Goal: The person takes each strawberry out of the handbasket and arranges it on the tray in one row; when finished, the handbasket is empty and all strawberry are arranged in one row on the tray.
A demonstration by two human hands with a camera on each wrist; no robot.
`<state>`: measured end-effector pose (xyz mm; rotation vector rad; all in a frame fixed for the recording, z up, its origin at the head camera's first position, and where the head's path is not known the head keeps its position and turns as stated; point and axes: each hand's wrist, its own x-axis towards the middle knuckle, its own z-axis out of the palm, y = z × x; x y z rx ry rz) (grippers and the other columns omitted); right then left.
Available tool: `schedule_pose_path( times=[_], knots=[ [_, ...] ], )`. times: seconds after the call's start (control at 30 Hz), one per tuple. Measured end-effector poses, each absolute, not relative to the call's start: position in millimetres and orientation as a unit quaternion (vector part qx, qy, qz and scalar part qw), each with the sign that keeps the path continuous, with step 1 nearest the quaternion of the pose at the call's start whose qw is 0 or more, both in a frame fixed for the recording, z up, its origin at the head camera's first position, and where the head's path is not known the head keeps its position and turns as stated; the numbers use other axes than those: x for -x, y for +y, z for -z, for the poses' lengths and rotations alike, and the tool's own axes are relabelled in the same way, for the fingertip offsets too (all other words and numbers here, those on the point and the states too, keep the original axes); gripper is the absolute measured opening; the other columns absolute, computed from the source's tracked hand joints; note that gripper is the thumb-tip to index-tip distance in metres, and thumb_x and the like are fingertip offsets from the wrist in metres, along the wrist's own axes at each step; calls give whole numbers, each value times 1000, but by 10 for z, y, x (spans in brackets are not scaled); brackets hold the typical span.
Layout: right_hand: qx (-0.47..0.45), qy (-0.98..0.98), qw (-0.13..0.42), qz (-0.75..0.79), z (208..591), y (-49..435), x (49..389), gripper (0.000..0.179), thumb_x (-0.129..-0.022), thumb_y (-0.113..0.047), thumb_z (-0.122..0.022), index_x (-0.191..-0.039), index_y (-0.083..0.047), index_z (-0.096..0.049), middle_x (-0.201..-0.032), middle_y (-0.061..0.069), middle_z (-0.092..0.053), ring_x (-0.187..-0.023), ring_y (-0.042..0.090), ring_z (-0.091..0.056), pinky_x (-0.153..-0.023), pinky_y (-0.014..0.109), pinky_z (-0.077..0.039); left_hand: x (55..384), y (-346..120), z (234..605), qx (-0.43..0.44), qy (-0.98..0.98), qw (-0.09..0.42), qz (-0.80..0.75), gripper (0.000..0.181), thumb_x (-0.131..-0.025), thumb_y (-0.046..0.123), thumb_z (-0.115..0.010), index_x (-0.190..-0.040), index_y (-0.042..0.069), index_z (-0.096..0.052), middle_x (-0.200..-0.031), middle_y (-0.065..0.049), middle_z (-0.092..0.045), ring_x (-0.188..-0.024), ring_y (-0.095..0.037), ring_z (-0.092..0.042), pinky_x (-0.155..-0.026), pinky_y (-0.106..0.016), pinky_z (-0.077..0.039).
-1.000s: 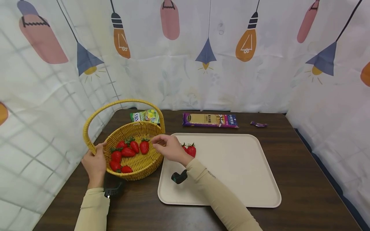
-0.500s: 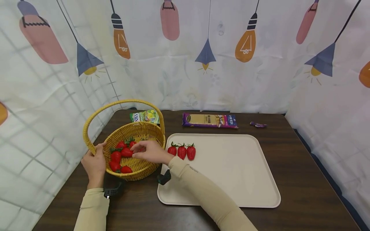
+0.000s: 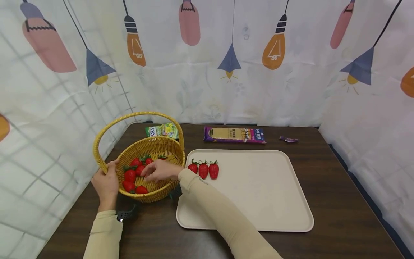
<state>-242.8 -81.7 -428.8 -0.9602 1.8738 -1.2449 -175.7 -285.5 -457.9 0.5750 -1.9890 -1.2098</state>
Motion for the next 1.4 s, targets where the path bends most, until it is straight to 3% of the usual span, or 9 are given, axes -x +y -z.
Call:
schedule_pose_path(
  times=[0.13,0.37,0.57,0.7,0.9,1.03,1.23,1.4],
  knots=[
    [371,718,386,444,4315,-859,2444,36,-91,-8,-67,-125,-1,-62,-105,-2,-67,-91,10,-63,-78,29,-55,1762,-2847,4579,-227,-772,361,471,45,-100,44,-49,-110,9,-76,-108,-15,-72,-91,-21,-60,-75,-23,-38],
    [405,709,425,390,4288,-904,2461,40,-92,-2,-62,-131,-8,-62,-117,-3,-65,-98,8,-59,-83,24,-51,1765,-2856,4566,-221,-773,366,469,41,-99,40,-51,-108,9,-77,-106,-16,-72,-90,-23,-60,-74,-23,-38],
    [441,696,429,370,4318,-914,2482,38,-94,-13,-63,-132,-14,-63,-120,-11,-64,-103,5,-56,-88,22,-48,1760,-2847,4558,-225,-771,367,470,41,-99,38,-51,-107,8,-77,-106,-15,-72,-94,-26,-62,-75,-21,-38],
    [450,689,427,375,4323,-912,2488,32,-93,-17,-65,-125,-14,-67,-113,-11,-67,-99,4,-57,-88,21,-48,1765,-2847,4559,-224,-769,369,471,42,-99,39,-51,-108,8,-77,-106,-16,-72,-94,-24,-62,-75,-21,-38],
    [435,680,437,395,4313,-901,2482,13,-89,-5,-68,-102,-6,-68,-94,-3,-66,-81,7,-55,-75,21,-49,1784,-2849,4579,-225,-771,368,469,43,-99,42,-50,-108,9,-77,-105,-16,-72,-83,-9,-56,-73,-22,-37],
    [433,688,427,397,4292,-898,2472,11,-86,0,-68,-95,-4,-64,-89,-2,-63,-78,8,-53,-71,21,-48,1781,-2855,4576,-226,-770,369,470,43,-99,42,-50,-108,10,-77,-105,-17,-72,-79,-5,-53,-73,-23,-37],
    [433,687,412,413,4286,-891,2467,25,-86,0,-67,-110,-6,-65,-99,-2,-65,-87,9,-57,-78,23,-50,1774,-2855,4573,-225,-771,372,466,43,-99,42,-50,-108,10,-77,-99,-20,-72,-70,-14,-48,-67,-27,-34],
    [464,700,362,404,4272,-859,2439,32,-90,-2,-61,-120,-12,-69,-112,-9,-67,-99,7,-56,-84,23,-49,1761,-2853,4573,-225,-771,368,468,42,-99,41,-50,-107,10,-77,-99,-19,-72,-68,-14,-46,-67,-28,-33]
  ],
)
